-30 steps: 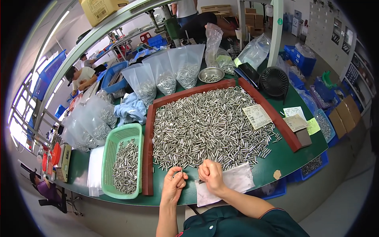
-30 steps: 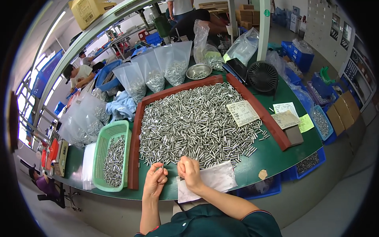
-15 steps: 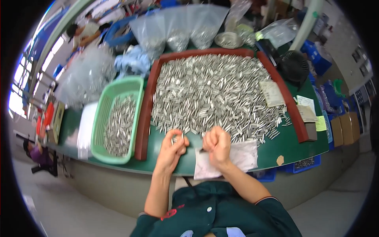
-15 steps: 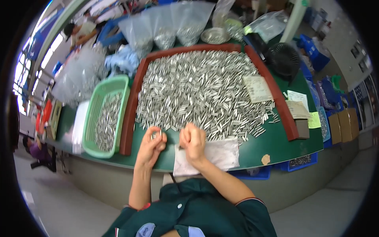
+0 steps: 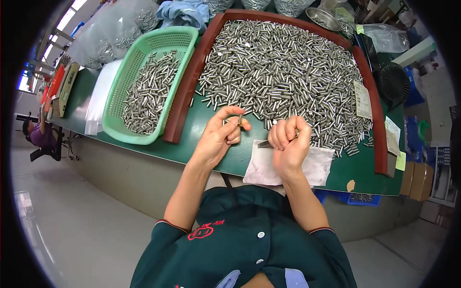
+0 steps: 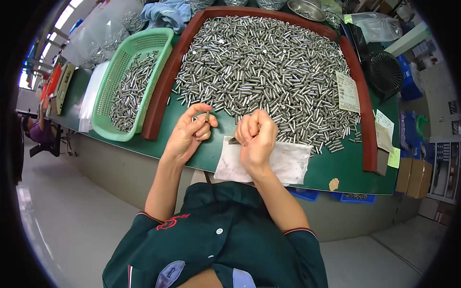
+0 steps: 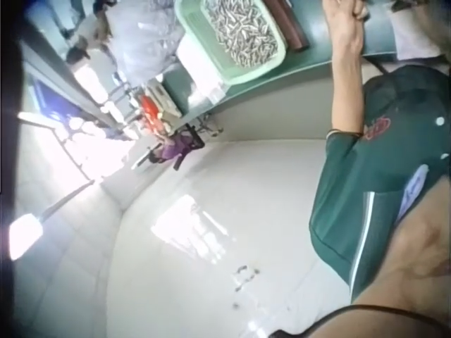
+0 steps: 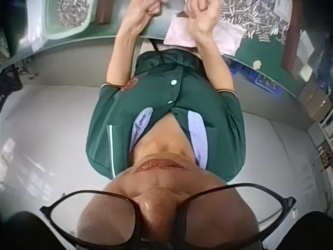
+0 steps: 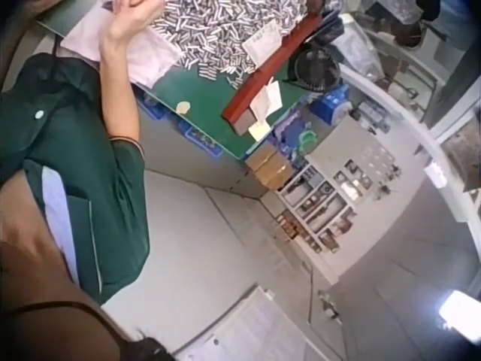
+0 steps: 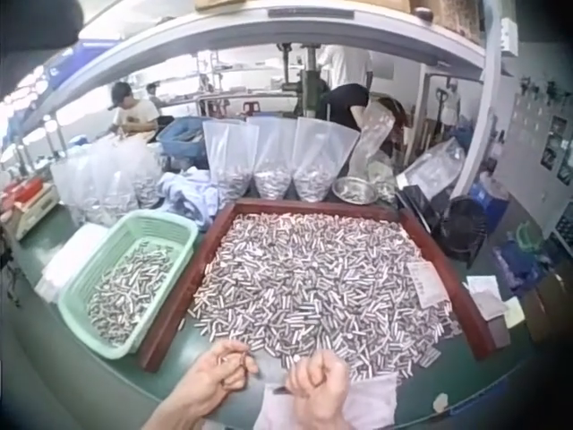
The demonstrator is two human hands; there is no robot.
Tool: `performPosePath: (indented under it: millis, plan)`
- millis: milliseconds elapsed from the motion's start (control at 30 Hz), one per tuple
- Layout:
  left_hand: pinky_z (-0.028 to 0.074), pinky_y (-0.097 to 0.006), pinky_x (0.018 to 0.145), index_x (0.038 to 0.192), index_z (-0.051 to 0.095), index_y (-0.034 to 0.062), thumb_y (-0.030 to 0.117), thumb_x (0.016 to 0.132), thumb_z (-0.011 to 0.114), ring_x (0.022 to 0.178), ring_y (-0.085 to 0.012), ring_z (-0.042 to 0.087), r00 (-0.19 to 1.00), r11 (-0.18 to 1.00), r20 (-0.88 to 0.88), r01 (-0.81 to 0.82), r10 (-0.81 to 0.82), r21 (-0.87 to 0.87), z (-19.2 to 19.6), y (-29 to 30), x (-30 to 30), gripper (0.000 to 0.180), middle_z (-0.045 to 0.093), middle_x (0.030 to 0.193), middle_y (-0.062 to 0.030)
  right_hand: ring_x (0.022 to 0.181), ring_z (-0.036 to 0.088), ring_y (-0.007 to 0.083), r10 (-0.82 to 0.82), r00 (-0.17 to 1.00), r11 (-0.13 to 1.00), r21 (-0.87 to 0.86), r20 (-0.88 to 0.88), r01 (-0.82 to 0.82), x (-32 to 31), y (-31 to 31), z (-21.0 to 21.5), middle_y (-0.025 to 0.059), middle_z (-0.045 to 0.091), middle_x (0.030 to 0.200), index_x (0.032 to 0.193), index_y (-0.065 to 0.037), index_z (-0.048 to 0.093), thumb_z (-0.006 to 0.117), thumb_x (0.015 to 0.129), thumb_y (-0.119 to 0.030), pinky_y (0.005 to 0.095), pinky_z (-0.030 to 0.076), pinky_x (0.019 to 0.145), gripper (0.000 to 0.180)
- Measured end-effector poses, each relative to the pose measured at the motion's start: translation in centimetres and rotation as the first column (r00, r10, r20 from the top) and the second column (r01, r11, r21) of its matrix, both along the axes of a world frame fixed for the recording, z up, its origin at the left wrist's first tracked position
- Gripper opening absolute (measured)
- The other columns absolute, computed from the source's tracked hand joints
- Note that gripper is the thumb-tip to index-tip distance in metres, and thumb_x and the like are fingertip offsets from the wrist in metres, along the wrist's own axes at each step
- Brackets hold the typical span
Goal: Cleaning and deburring small metal bolts using a manual scraping tool.
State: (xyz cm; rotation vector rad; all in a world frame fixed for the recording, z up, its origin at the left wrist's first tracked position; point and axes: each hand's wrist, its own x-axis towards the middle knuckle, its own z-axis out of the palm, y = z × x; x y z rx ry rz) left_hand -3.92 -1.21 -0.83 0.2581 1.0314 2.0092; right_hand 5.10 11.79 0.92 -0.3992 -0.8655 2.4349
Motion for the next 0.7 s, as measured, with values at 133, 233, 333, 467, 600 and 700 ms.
performPosePath:
  millis: [133, 233, 333, 467, 600, 700]
  plan:
    - [0.028, -0.018, 0.048, 0.103, 0.047, 0.0027, 0.008, 0.086, 0.047, 0.05, -0.004, 0.03, 1.0, 1.0, 0.016, 0.006, -0.006, -0.004, 0.3, 0.1, 0.0, 0.018, 0.054, 0.08, -0.0121, 0.037, 0.018, 0.008, -0.009, 1.0, 1.0, 0.0, -0.005, 0.009, 0.0, 0.1, 0.1, -0.0003, 0.026, 0.042, 0.054, -0.01, 0.027, 0.029, 0.087, -0.021, 0.0235, 0.017, 0.037, 0.035]
    - [0.028, -0.018, 0.048, 0.103, 0.047, 0.0024, 0.007, 0.085, 0.047, 0.05, -0.004, 0.03, 1.0, 1.0, 0.018, 0.004, -0.004, -0.009, 0.2, 0.2, 0.0, 0.018, 0.054, 0.08, -0.0123, 0.037, 0.018, 0.0079, -0.01, 1.0, 1.0, 0.011, 0.0, 0.01, 0.1, 0.2, 0.1, -0.0001, 0.026, 0.042, 0.054, -0.01, 0.027, 0.029, 0.086, -0.02, 0.0234, 0.017, 0.037, 0.034]
    - [0.027, -0.018, 0.047, 0.098, 0.047, 0.0025, 0.011, 0.088, 0.042, 0.05, -0.0054, 0.031, 0.998, 0.999, 0.049, -0.033, 0.034, -0.014, 0.4, 0.1, -0.1, 0.015, 0.053, 0.079, -0.0121, 0.037, 0.018, 0.0079, -0.01, 1.0, 1.0, 0.015, -0.002, 0.01, 0.0, 0.2, 0.1, 0.0001, 0.026, 0.042, 0.054, -0.01, 0.027, 0.029, 0.086, -0.02, 0.0233, 0.017, 0.037, 0.034]
    - [0.026, -0.019, 0.046, 0.088, 0.047, 0.004, 0.022, 0.09, 0.038, 0.05, -0.0071, 0.031, 0.987, 0.998, 0.149, -0.059, 0.053, 0.034, 0.3, -1.0, -0.7, 0.02, 0.051, 0.074, -0.0104, 0.037, 0.019, 0.0079, 0.001, 1.0, 1.0, 0.003, -0.025, -0.001, 0.0, 0.1, 0.0, 0.0002, 0.026, 0.042, 0.054, -0.01, 0.027, 0.029, 0.086, -0.02, 0.0234, 0.017, 0.037, 0.034]
    - [0.026, -0.019, 0.044, 0.077, 0.047, 0.0055, 0.028, 0.091, 0.04, 0.049, -0.007, 0.031, 0.988, 0.994, 0.108, -0.105, 0.107, -0.021, 1.1, -0.4, -0.8, 0.028, 0.05, 0.066, -0.0087, 0.038, 0.019, 0.008, 0.001, 1.0, 1.0, 0.019, -0.027, -0.001, -0.1, 0.3, -0.4, 0.0001, 0.026, 0.042, 0.054, -0.01, 0.028, 0.029, 0.087, -0.021, 0.0234, 0.017, 0.037, 0.034]
    - [0.026, -0.018, 0.043, 0.067, 0.049, 0.0046, 0.027, 0.088, 0.047, 0.048, -0.0045, 0.031, 0.982, 0.968, -0.145, -0.148, 0.12, -0.204, 0.8, 0.1, -1.4, 0.031, 0.049, 0.061, -0.0044, 0.038, 0.019, 0.008, 0.007, 0.999, 1.0, 0.03, -0.038, -0.006, -0.3, 0.4, -0.2, 0.0002, 0.026, 0.042, 0.055, -0.009, 0.028, 0.029, 0.087, -0.021, 0.0234, 0.018, 0.037, 0.034]
